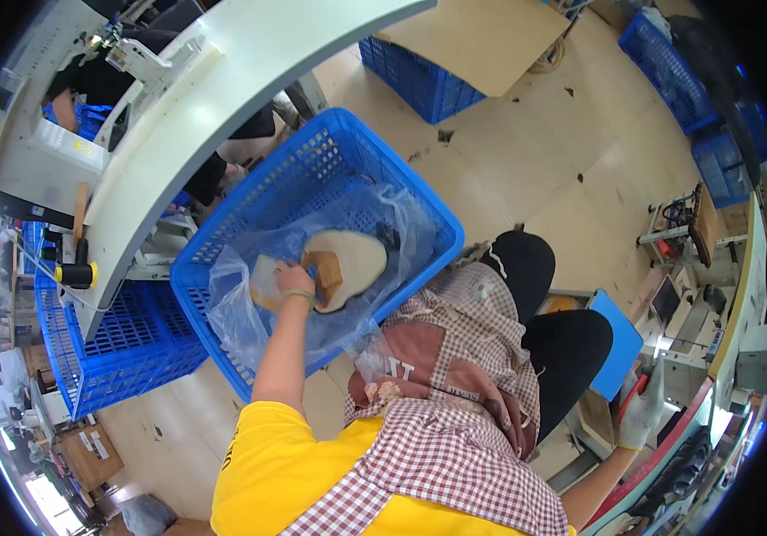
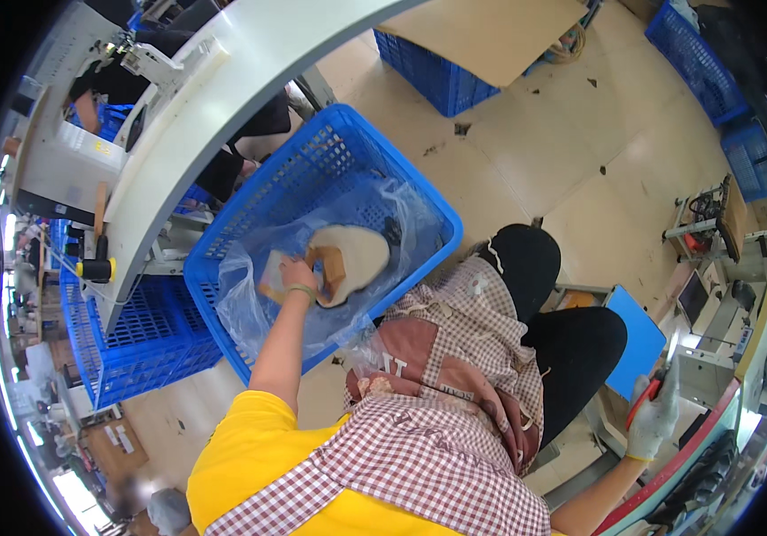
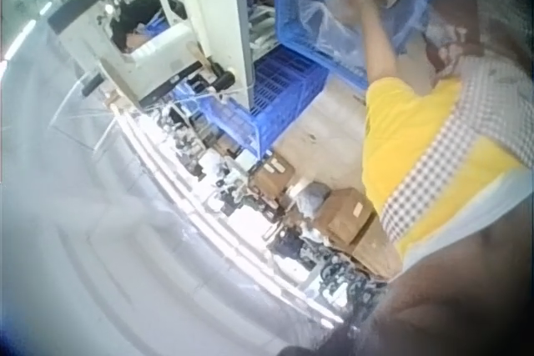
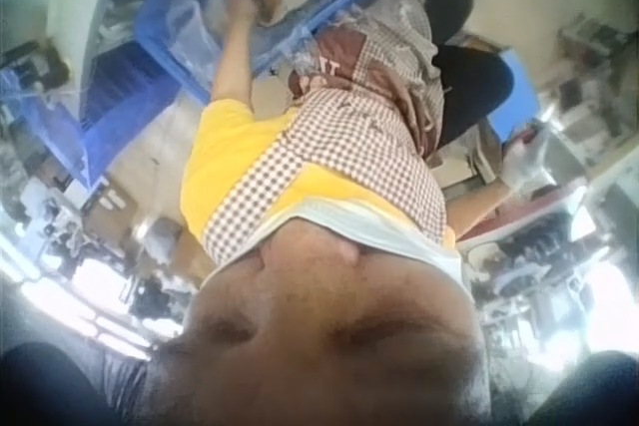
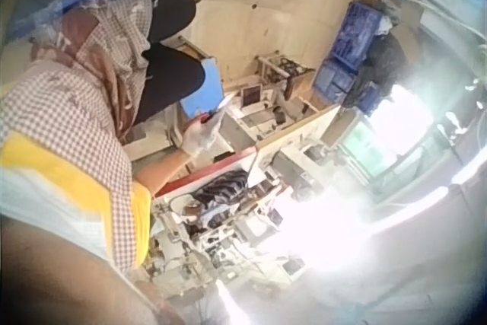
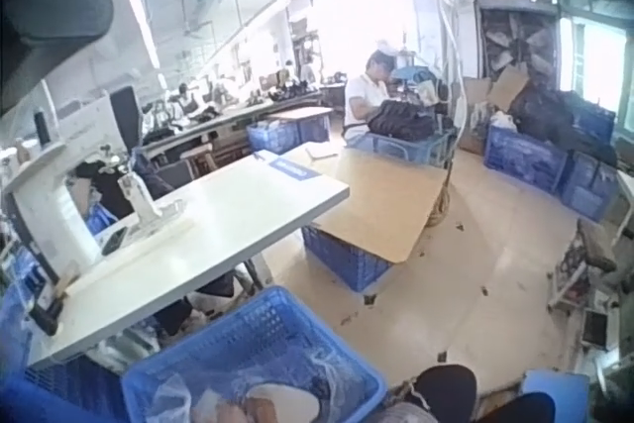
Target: The person is using scissors to trim excess material and threads from the interior and edges of a beige shoe upper.
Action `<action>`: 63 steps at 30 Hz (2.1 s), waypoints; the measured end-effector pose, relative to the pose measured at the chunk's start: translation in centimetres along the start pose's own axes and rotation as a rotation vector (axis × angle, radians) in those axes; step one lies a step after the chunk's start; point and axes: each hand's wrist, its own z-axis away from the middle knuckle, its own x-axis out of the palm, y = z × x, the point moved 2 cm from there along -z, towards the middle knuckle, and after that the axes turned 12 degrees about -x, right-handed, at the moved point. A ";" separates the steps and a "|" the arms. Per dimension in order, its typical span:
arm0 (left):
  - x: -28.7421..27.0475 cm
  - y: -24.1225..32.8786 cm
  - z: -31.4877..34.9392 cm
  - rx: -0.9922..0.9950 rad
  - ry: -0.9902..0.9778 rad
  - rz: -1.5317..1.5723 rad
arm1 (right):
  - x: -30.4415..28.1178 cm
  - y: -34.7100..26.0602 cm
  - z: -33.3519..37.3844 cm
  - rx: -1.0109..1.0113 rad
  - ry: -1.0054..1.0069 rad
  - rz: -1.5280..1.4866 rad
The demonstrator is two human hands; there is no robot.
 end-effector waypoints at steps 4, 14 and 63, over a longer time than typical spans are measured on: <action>2.2 1.4 -0.3 0.158 -0.144 -0.318 | 1.3 -1.7 0.0 -0.107 -0.075 0.027; 1.8 -2.3 -1.4 -0.002 0.074 0.351 | 0.6 -1.6 2.5 0.002 -0.032 -0.018; -4.9 24.6 34.8 1.456 -0.935 0.605 | 8.8 6.6 1.8 0.751 0.263 -0.494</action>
